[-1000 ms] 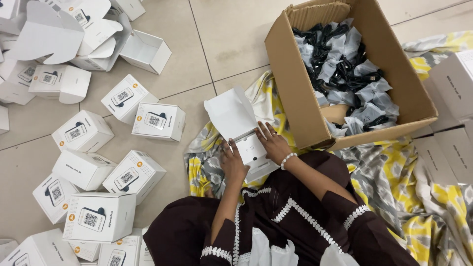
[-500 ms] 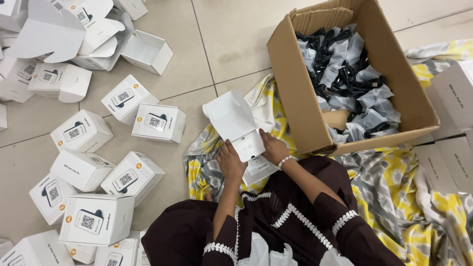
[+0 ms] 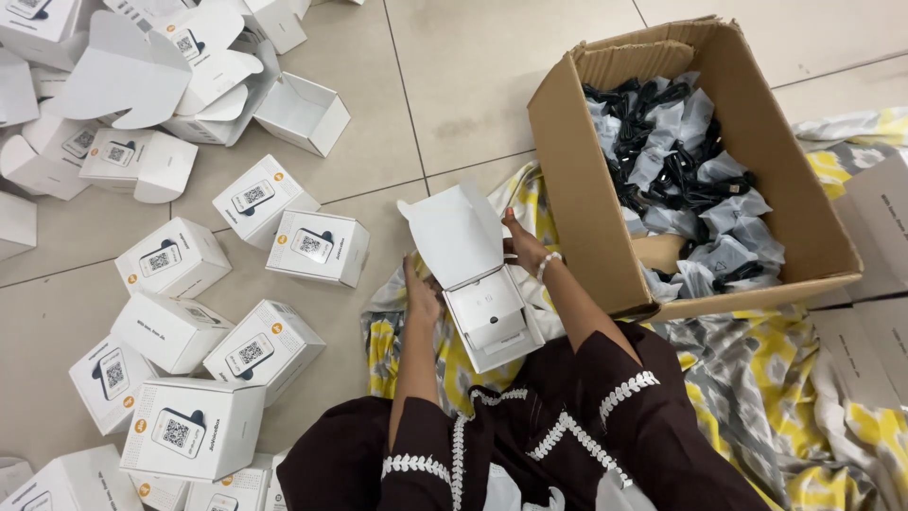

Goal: The person places electronic devices and their components into individual retail boxes.

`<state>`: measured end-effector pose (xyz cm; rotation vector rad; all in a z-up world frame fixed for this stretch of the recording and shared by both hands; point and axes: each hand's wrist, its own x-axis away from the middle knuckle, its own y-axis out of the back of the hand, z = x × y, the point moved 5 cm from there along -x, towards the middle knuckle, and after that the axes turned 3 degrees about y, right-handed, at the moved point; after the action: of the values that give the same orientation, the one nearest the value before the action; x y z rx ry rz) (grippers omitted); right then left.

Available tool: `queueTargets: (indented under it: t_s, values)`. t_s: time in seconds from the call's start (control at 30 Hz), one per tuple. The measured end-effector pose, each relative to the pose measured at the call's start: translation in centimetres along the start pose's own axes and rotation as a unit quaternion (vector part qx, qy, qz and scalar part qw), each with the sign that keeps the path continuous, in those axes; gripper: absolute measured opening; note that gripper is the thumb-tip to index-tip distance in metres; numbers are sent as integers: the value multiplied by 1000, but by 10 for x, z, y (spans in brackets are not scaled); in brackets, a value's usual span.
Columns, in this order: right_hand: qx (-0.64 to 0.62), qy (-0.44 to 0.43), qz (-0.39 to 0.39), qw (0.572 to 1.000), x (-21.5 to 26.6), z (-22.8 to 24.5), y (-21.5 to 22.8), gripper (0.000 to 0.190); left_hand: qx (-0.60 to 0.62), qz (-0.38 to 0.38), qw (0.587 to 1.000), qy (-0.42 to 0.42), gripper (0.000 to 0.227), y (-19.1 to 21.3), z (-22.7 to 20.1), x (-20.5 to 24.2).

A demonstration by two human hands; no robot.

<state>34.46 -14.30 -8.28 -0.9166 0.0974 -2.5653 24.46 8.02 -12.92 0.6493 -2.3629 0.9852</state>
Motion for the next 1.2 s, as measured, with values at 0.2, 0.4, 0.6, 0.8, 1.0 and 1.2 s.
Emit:
queueTargets:
  t_s: [0.2, 0.4, 0.6, 0.8, 1.0, 1.2]
  values:
    - [95, 70, 22, 993, 38, 34, -8, 101, -253, 71, 963, -61, 82, -40, -40, 62]
    - [369, 265, 15, 891, 136, 36, -25, 87, -403, 46, 894, -188, 52, 14, 13, 66]
    - [413, 421, -109, 801, 135, -58, -5, 21, -449, 9, 834, -320, 29, 28, 75, 95]
    - [404, 510, -122, 750, 145, -80, -16, 31, -434, -79, 751, -492, 39, 27, 111, 105]
    - [465, 455, -93, 754, 138, -74, -2, 27, -415, 2, 819, -396, 36, 34, 94, 112]
    - [344, 457, -99, 815, 156, -63, -6, 28, -396, 31, 807, -436, 44, 7, 75, 148]
